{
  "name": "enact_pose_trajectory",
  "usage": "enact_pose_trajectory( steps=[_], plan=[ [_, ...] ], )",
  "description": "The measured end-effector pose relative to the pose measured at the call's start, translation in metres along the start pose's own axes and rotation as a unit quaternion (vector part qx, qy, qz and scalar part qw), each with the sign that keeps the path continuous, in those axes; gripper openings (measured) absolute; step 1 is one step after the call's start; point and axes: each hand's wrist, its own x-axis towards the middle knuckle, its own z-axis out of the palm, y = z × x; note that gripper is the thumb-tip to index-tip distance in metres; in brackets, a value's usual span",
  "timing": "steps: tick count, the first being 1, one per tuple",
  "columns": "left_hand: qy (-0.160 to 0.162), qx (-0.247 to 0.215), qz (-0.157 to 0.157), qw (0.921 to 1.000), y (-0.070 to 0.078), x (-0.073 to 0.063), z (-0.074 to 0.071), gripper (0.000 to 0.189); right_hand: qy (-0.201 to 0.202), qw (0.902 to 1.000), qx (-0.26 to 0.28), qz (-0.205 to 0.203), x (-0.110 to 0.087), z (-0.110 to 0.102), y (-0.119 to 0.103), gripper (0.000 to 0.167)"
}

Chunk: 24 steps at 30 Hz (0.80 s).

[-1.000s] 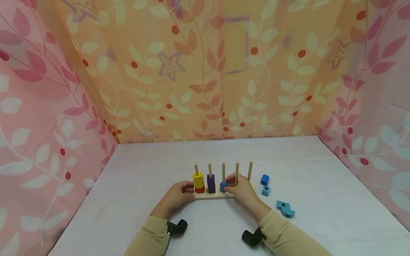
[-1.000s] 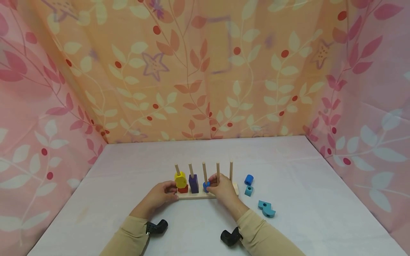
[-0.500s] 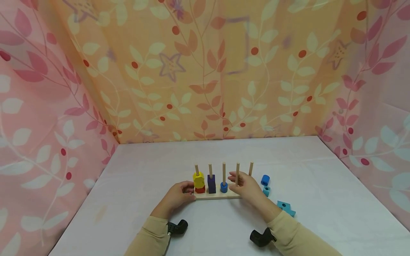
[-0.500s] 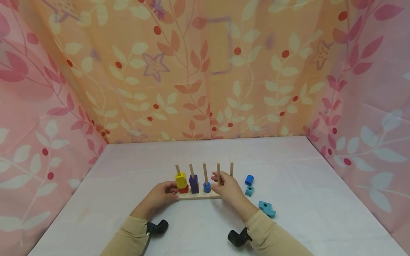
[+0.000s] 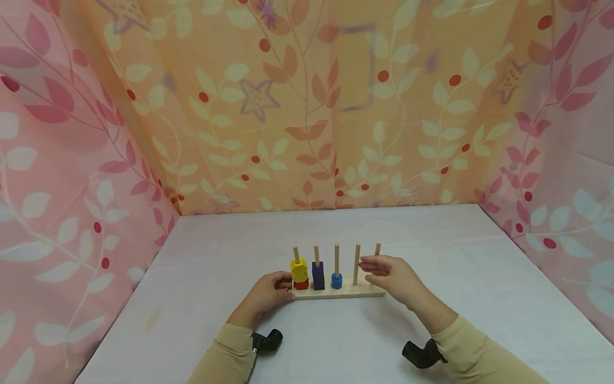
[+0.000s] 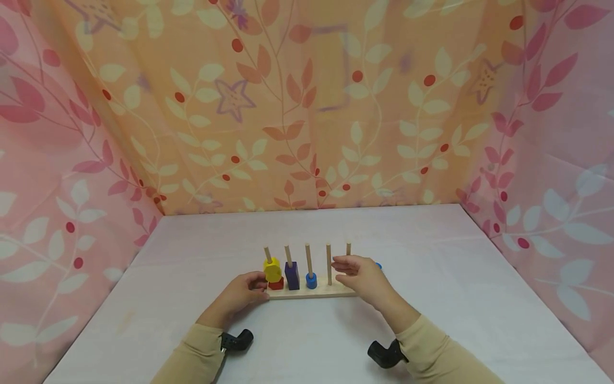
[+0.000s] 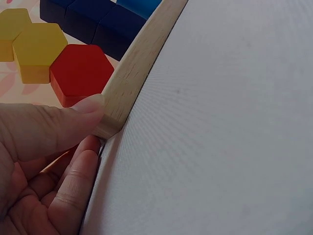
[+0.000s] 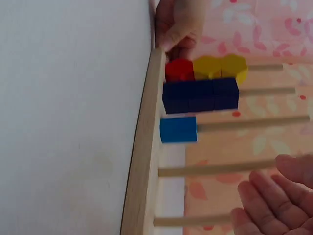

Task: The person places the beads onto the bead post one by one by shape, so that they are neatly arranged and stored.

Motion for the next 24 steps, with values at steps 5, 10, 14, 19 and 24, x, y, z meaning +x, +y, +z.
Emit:
enact_pose_trajectory(
  steps=[5,10,14,19,24],
  plan=[
    [-0.001,-0.001,0.005,1.0,-0.001,0.0,0.0,0.046,0.011,0.9998,-0.019,0.005,-0.003,-0.019,0.006,0.03],
    [-0.001,0.003,0.001,1.0,0.0,-0.001,0.0,0.045,0.011,0.9978,-0.065,-0.003,-0.003,-0.04,0.015,0.023],
    [0.0,0.005,0.003,1.0,0.0,-0.001,0.001,0.045,-0.005,0.996,-0.089,-0.005,0.001,-0.062,0.021,0.023],
    [0.001,0.004,0.007,1.0,0.0,0.0,0.001,0.045,-0.025,0.9917,-0.126,0.0,0.011,-0.086,0.03,0.026],
    [0.003,0.003,-0.004,1.0,-0.001,0.001,0.001,0.046,-0.056,0.984,-0.169,0.0,0.023,-0.097,0.042,0.027]
  ],
)
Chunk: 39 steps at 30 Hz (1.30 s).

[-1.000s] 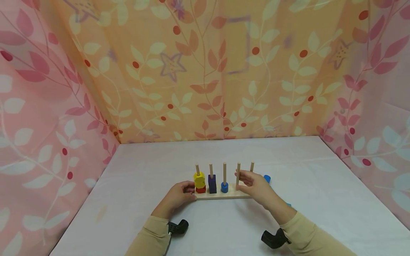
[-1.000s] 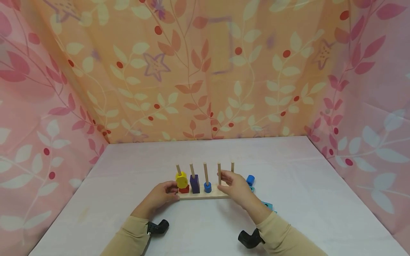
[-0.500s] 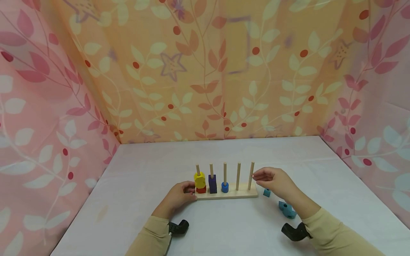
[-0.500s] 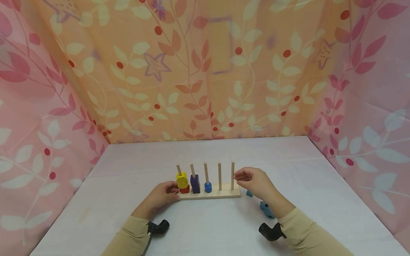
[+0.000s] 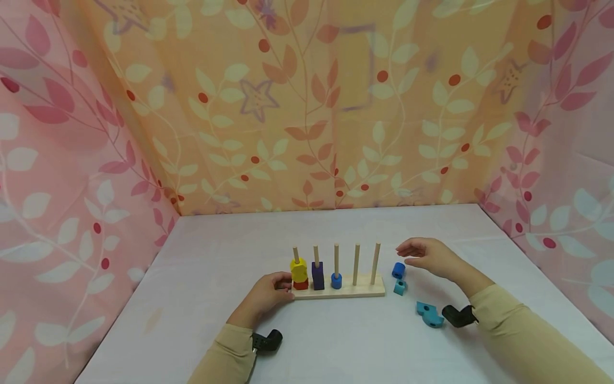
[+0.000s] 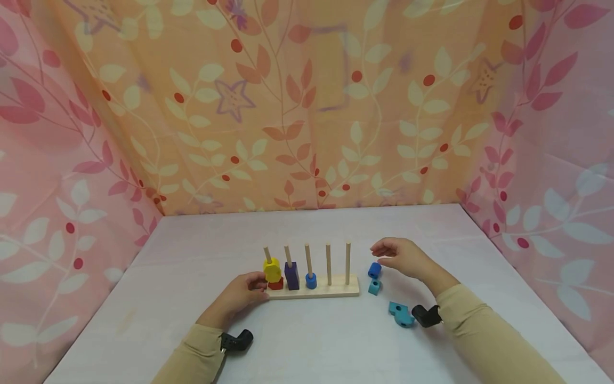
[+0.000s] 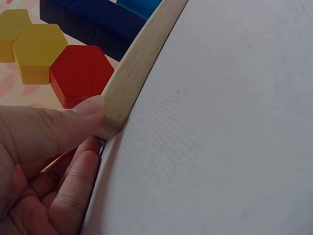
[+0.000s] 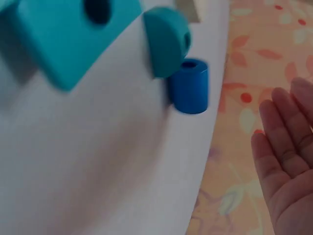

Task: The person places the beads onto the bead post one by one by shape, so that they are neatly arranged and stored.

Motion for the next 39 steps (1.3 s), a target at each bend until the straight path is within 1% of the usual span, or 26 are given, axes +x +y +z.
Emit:
enact_pose_trajectory(
  steps=[2,7,10,15,17,22,24,31,33,36,39],
  plan=[
    [0.0,-0.001,0.0,1.0,0.0,0.0,0.0,0.046,-0.016,0.9998,-0.009,-0.002,0.005,0.0,0.006,0.027],
    [-0.001,0.0,0.011,0.9999,0.001,-0.001,-0.001,0.046,-0.063,0.9979,-0.01,-0.004,0.014,0.004,0.022,0.026],
    [0.001,0.002,0.01,0.9999,0.0,0.0,-0.001,0.046,-0.085,0.9964,-0.002,0.005,0.018,0.009,0.029,0.025],
    [-0.001,0.002,0.012,0.9999,0.0,0.0,-0.001,0.045,-0.105,0.9943,-0.001,0.019,0.02,0.016,0.036,0.023],
    [0.0,0.005,0.014,0.9999,0.0,0.0,0.0,0.045,-0.11,0.9938,-0.007,0.012,0.019,0.017,0.037,0.022],
    [0.001,0.01,0.013,0.9999,0.0,-0.001,0.0,0.045,-0.111,0.9935,-0.024,0.013,0.018,0.019,0.037,0.023],
    [0.001,0.007,0.008,0.9999,0.001,-0.001,0.0,0.044,-0.11,0.9932,-0.032,0.02,0.017,0.02,0.037,0.024],
    [-0.001,0.001,0.009,1.0,0.001,0.0,-0.001,0.046,-0.108,0.9924,-0.048,0.034,0.015,0.018,0.036,0.028],
    [-0.001,-0.001,0.008,1.0,0.001,0.0,-0.001,0.046,-0.102,0.9931,-0.046,0.035,0.015,0.015,0.034,0.03],
    [-0.001,0.001,0.005,1.0,0.001,-0.001,-0.001,0.045,-0.081,0.9952,-0.043,0.033,0.013,0.01,0.031,0.033],
    [-0.001,0.005,0.005,1.0,0.002,-0.001,-0.001,0.044,-0.052,0.998,-0.034,0.013,0.012,0.006,0.025,0.038]
  ],
)
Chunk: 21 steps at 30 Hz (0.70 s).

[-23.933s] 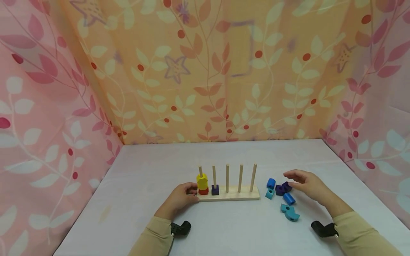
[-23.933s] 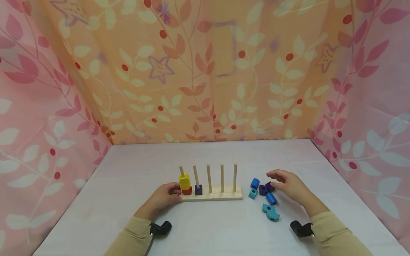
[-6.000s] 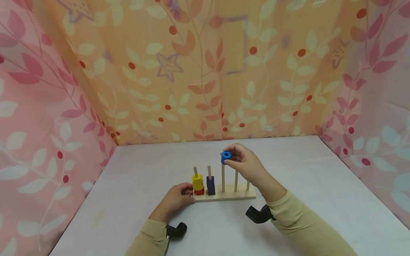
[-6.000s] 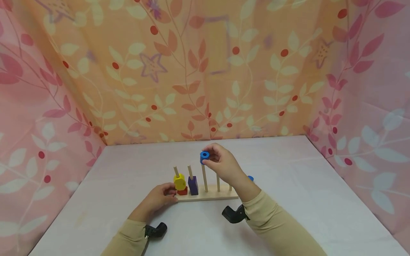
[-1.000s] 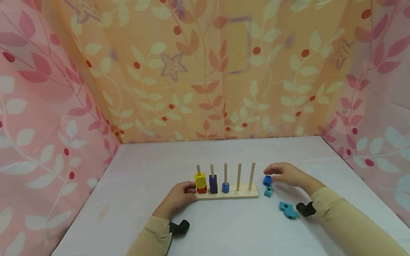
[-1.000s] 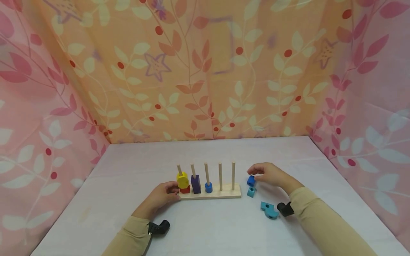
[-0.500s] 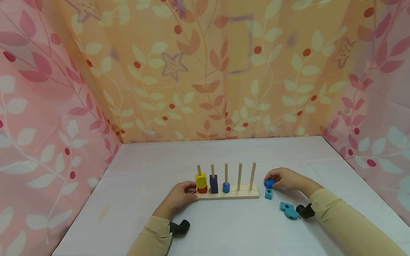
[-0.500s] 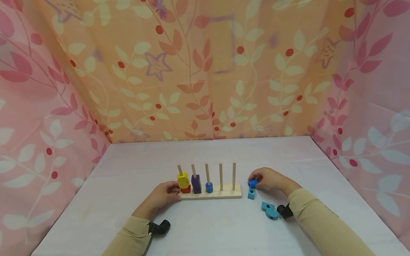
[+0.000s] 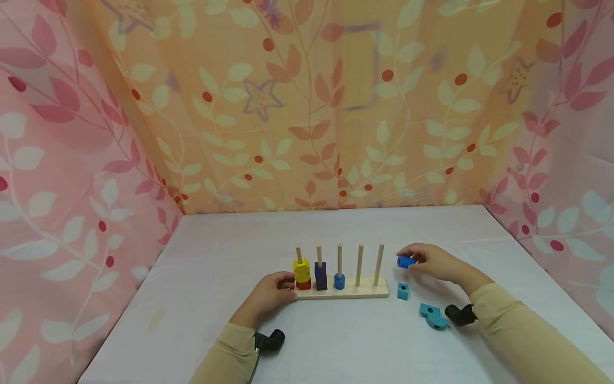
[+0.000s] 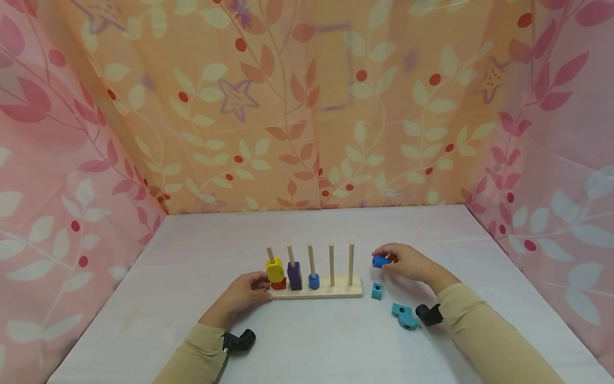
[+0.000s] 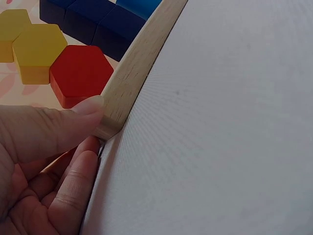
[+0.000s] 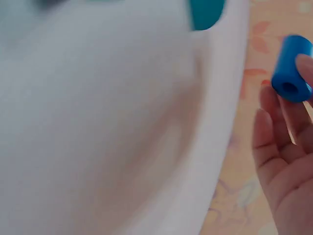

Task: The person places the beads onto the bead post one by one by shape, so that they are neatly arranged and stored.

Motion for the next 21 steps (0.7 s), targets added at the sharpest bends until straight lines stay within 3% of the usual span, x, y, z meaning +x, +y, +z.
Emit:
enact_pose_trajectory(
  steps=[9,15,21],
  plan=[
    [0.002,-0.003,-0.002,1.0,-0.001,0.002,0.001,0.044,0.088,0.9945,0.051,-0.024,-0.004,-0.005,-0.029,0.037],
    [0.004,-0.005,-0.001,1.0,-0.003,0.002,0.001,0.044,0.132,0.9886,0.05,-0.054,-0.004,-0.009,-0.058,0.034],
    [0.003,-0.005,0.0,1.0,-0.002,0.002,0.001,0.045,0.192,0.9762,0.074,-0.069,-0.005,-0.011,-0.087,0.035]
  ],
)
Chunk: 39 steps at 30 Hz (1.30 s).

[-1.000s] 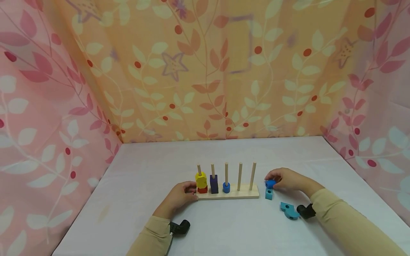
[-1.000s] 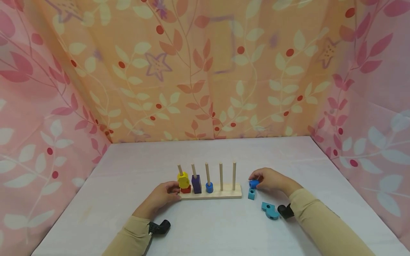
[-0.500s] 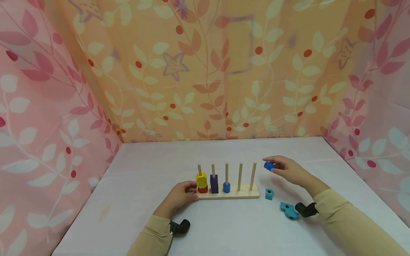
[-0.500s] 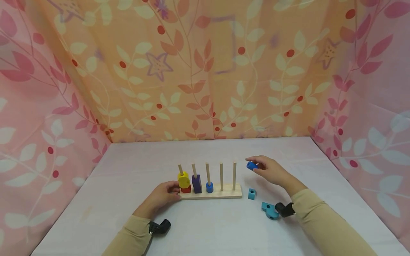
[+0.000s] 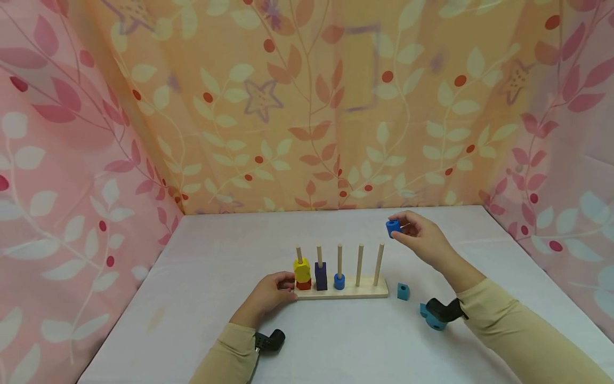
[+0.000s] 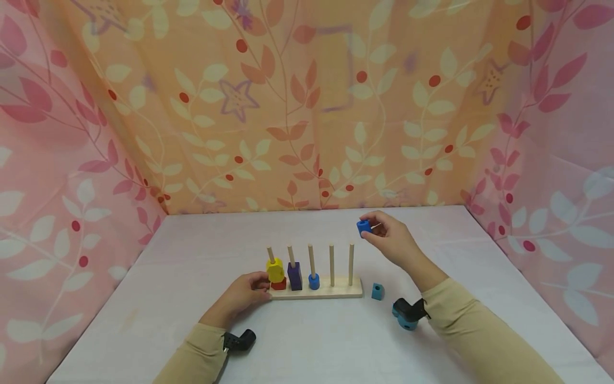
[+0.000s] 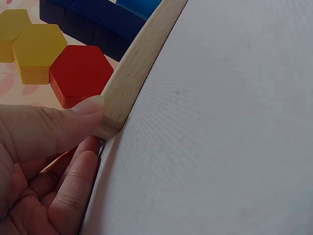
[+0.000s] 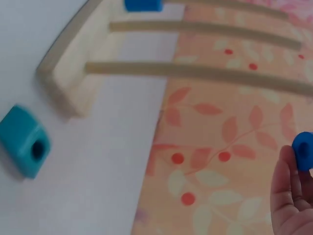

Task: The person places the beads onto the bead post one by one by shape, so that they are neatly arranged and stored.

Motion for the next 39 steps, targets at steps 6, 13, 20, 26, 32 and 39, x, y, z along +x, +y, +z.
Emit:
enact_pose_trajectory(
  steps=[6,13,20,26,32,39],
  plan=[
    [-0.003,0.003,0.004,1.0,0.0,-0.001,0.0,0.045,0.035,0.9969,0.067,-0.024,0.0,0.006,-0.026,0.036],
    [0.001,0.006,-0.001,1.0,0.0,-0.001,-0.001,0.045,0.025,0.9881,0.148,-0.034,0.002,0.021,-0.048,0.037],
    [0.002,0.005,-0.005,1.0,0.001,-0.001,0.0,0.044,0.021,0.9827,0.181,-0.032,0.001,0.041,-0.063,0.037],
    [0.0,0.001,-0.007,1.0,0.003,-0.001,-0.001,0.044,0.019,0.9856,0.165,-0.034,0.0,0.06,-0.065,0.033],
    [-0.002,0.002,-0.003,1.0,0.002,-0.001,-0.001,0.044,0.02,0.9916,0.123,-0.036,0.0,0.074,-0.061,0.03],
    [-0.001,0.008,-0.005,1.0,0.002,-0.001,-0.001,0.043,0.013,0.9913,0.13,-0.016,0.0,0.081,-0.065,0.03]
  ],
)
